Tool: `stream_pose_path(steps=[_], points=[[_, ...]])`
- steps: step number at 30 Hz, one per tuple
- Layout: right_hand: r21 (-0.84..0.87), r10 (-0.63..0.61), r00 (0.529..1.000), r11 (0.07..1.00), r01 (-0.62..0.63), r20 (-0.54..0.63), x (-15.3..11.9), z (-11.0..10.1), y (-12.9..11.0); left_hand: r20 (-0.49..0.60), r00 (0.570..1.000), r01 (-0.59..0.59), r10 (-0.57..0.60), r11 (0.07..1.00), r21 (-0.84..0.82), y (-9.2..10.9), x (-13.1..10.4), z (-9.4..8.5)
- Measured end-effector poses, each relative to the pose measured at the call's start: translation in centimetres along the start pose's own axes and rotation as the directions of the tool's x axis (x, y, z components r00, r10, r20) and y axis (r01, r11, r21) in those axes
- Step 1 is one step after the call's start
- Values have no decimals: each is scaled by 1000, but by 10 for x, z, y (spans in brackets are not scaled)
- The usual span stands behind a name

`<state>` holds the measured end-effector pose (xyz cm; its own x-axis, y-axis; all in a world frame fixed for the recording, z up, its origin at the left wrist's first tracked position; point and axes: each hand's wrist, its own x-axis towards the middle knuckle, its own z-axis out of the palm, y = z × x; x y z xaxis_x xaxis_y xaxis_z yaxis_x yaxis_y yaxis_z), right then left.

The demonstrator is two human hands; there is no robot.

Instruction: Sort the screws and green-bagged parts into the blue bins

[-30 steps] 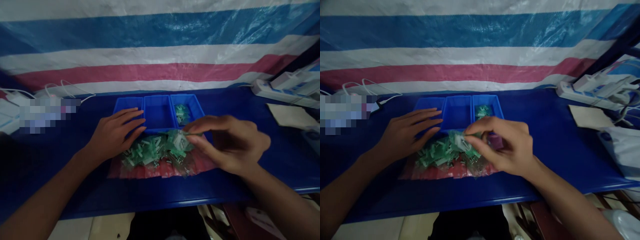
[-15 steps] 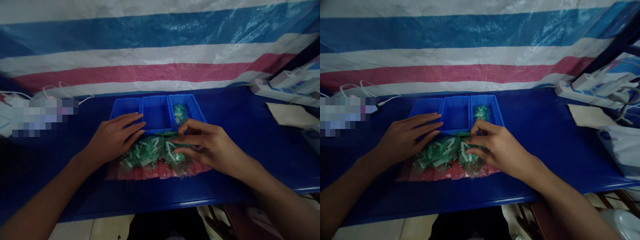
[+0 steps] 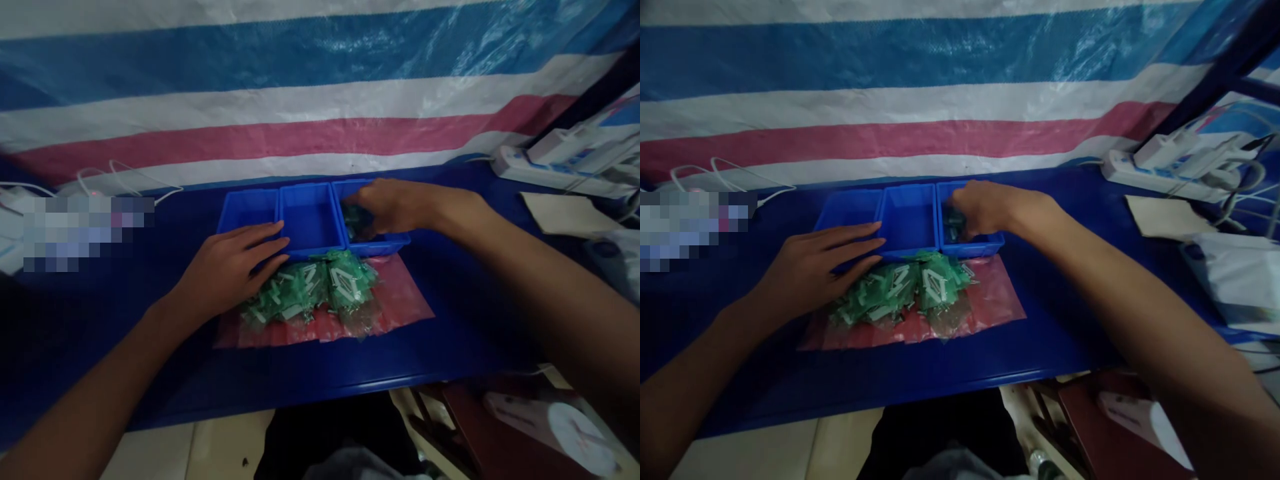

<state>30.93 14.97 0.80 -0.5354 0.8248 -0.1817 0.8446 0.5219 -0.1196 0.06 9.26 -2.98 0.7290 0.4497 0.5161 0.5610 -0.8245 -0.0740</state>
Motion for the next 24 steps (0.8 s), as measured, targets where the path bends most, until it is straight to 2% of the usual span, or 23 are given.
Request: stream_pose_path(steps=[3,8,12,15,19,21,24], points=[[-59,-25,1000,998,24,-9,3,6,-9,-10,1000,10,-10,1000,-4,0,0,1],[-96,-57,986,994,42,-155,-3,16,-12,14,1000,25,-24,999,-45,-1,1,1],[-54,-81,964,996,70,-252,0,15,-5,35,998,45,-43,996,-72,-2,1,1],[7,-110,956,993,116,-273,1,6,5,17,999,43,-42,996,-84,-2,1,2],[68,-113,939,988,142,-325,-10,-17,16,9,998,64,-63,991,-115,0,3,1],[95,-114,916,982,162,-385,-22,-29,13,-41,994,95,-102,986,-139,4,5,-1],[138,-148,867,961,240,-476,-39,-38,-9,-87,964,224,-252,942,-251,15,9,-7]])
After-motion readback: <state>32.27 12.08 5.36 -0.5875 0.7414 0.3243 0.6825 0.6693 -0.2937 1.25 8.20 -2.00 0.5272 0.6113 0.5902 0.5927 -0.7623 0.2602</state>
